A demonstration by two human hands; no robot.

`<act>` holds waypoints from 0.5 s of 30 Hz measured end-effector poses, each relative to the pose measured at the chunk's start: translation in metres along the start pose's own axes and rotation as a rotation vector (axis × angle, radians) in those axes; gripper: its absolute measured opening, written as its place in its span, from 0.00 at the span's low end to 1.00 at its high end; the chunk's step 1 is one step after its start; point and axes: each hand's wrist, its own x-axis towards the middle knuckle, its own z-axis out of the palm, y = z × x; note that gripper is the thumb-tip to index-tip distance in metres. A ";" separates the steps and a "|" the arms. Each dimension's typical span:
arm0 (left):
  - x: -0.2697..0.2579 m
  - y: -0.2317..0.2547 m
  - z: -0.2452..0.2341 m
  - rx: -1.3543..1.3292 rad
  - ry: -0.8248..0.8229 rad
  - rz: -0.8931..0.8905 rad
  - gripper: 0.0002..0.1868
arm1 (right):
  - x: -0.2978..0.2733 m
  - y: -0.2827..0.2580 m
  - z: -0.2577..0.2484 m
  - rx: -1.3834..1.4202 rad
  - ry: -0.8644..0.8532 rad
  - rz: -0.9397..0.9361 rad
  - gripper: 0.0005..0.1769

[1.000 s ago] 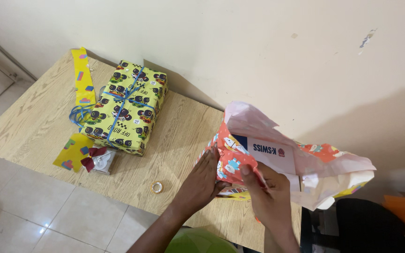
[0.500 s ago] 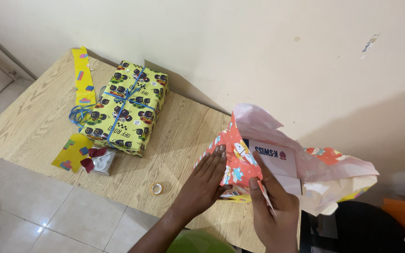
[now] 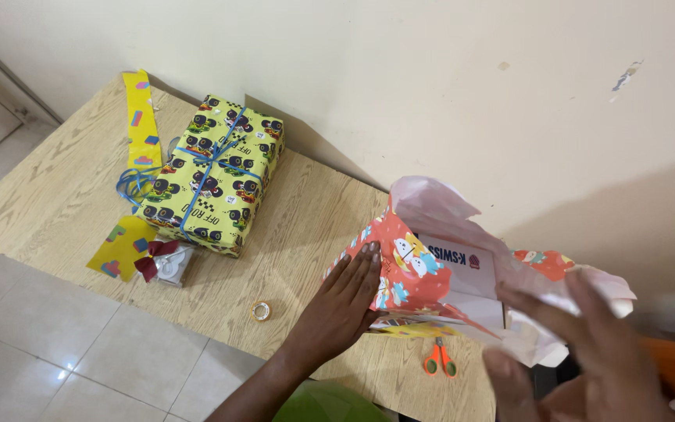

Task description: The person wraps a rectangular box with red patterned wrapping paper on a wooden table. They fold the paper edges, smooth the surface, cut a piece of clear tape with scissors, and apply it to secure the paper. A previously wrapped yellow gift sits nearby.

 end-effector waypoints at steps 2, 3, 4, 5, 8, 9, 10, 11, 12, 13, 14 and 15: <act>-0.002 0.000 0.000 0.010 -0.013 0.003 0.41 | 0.022 -0.004 -0.014 -0.339 -0.154 0.059 0.51; -0.001 0.000 0.000 0.016 -0.016 0.007 0.41 | 0.032 -0.010 -0.016 -0.295 -0.198 0.093 0.54; 0.000 -0.001 0.000 0.021 -0.014 0.011 0.40 | 0.042 -0.017 -0.012 -0.251 -0.242 0.126 0.58; 0.000 -0.001 0.000 0.024 -0.013 0.015 0.40 | 0.053 -0.024 -0.005 -0.205 -0.287 0.162 0.62; 0.000 0.000 0.001 0.040 -0.006 0.022 0.40 | 0.088 -0.033 0.007 -0.198 -0.445 0.199 0.61; 0.000 0.000 0.001 0.047 -0.004 0.024 0.40 | 0.099 -0.033 0.010 -0.190 -0.494 0.299 0.59; 0.000 -0.001 0.000 0.026 -0.011 0.010 0.40 | 0.108 -0.032 0.013 -0.181 -0.542 0.400 0.57; 0.001 -0.001 0.000 0.005 -0.017 -0.004 0.40 | 0.112 -0.032 0.013 -0.119 -0.546 0.438 0.57; 0.001 -0.001 0.000 -0.015 -0.023 -0.018 0.40 | 0.114 -0.031 0.013 -0.057 -0.548 0.477 0.57; 0.001 -0.002 0.000 -0.021 -0.021 -0.019 0.40 | 0.117 -0.030 0.014 0.057 -0.509 0.448 0.58; 0.002 -0.003 -0.001 -0.028 -0.018 -0.019 0.40 | 0.117 -0.029 0.011 0.171 -0.468 0.419 0.59; 0.001 -0.003 -0.001 -0.035 -0.014 -0.023 0.40 | 0.114 -0.029 0.004 0.235 -0.398 0.378 0.59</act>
